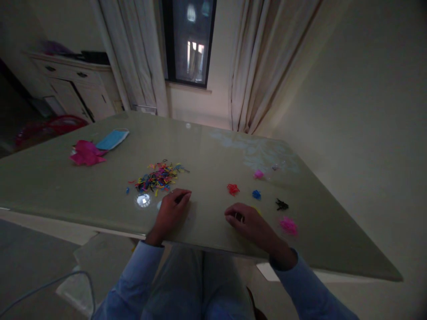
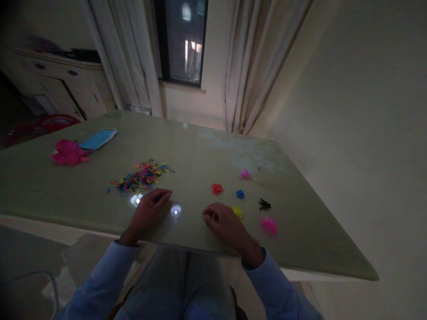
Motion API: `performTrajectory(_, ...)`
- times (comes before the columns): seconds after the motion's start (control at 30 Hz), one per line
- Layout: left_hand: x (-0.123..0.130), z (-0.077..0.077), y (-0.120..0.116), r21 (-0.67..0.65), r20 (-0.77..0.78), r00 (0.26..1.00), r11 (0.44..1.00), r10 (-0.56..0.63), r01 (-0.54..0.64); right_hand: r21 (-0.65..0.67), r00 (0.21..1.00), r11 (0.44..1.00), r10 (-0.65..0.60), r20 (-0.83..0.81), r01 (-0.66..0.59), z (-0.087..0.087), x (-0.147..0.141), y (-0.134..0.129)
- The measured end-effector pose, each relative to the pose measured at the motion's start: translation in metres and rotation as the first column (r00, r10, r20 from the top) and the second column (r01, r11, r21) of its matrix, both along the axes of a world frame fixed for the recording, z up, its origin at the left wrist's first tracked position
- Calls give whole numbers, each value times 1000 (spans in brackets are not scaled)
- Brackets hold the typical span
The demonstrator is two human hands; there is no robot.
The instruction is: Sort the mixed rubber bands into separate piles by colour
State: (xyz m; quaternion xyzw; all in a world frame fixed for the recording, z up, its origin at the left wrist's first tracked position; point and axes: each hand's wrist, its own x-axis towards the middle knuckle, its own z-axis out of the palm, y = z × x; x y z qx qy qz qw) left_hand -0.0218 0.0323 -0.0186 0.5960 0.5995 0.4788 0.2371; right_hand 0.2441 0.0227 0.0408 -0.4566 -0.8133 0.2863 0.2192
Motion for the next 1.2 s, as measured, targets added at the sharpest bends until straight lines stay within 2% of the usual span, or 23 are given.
performTrajectory(0.1,1,2,-2,12,22,1000,1000,21,-21,-6,990,998,68,-119,-70,-23,-20,-15)
performTrajectory(0.2,1,5,-5,30,53,997,998,52,-53,-3,980,998,66,-188,-67,-40,-30,-15)
performTrajectory(0.3,0,7,-8,62,50,995,994,90,-93,-23,972,999,23,-233,-29,-48,-29,-11)
performTrajectory(0.4,-10,7,-10,74,-46,993,992,109,-105,-17,966,999,30,-257,-35,-51,-25,-10)
performTrajectory(0.47,-25,9,-11,78,-153,980,990,130,-120,9,963,999,50,-264,-49,-53,-23,-10)
performTrajectory(0.57,-61,15,-12,87,-295,933,978,205,-187,46,965,997,69,-252,-59,-55,-22,-10)
performTrajectory(0.7,-122,24,-15,69,-461,814,929,353,-364,74,965,995,90,-245,-74,-57,-23,-10)
performTrajectory(0.8,-157,25,-19,-22,-575,757,920,309,-392,81,963,993,100,-251,-82,-59,-22,-9)
performTrajectory(0.87,-168,23,-22,-67,-619,744,926,254,-372,84,962,993,100,-254,-81,-60,-21,-9)
performTrajectory(1.07,-164,18,-21,-83,-681,693,915,238,-395,86,963,993,99,-249,-80,-62,-20,-7)
performTrajectory(1.13,-160,18,-20,-53,-627,726,914,283,-402,89,964,993,94,-248,-74,-61,-20,-7)
performTrajectory(1.2,-156,20,-20,-24,-488,800,911,348,-411,91,965,993,95,-246,-74,-60,-20,-7)
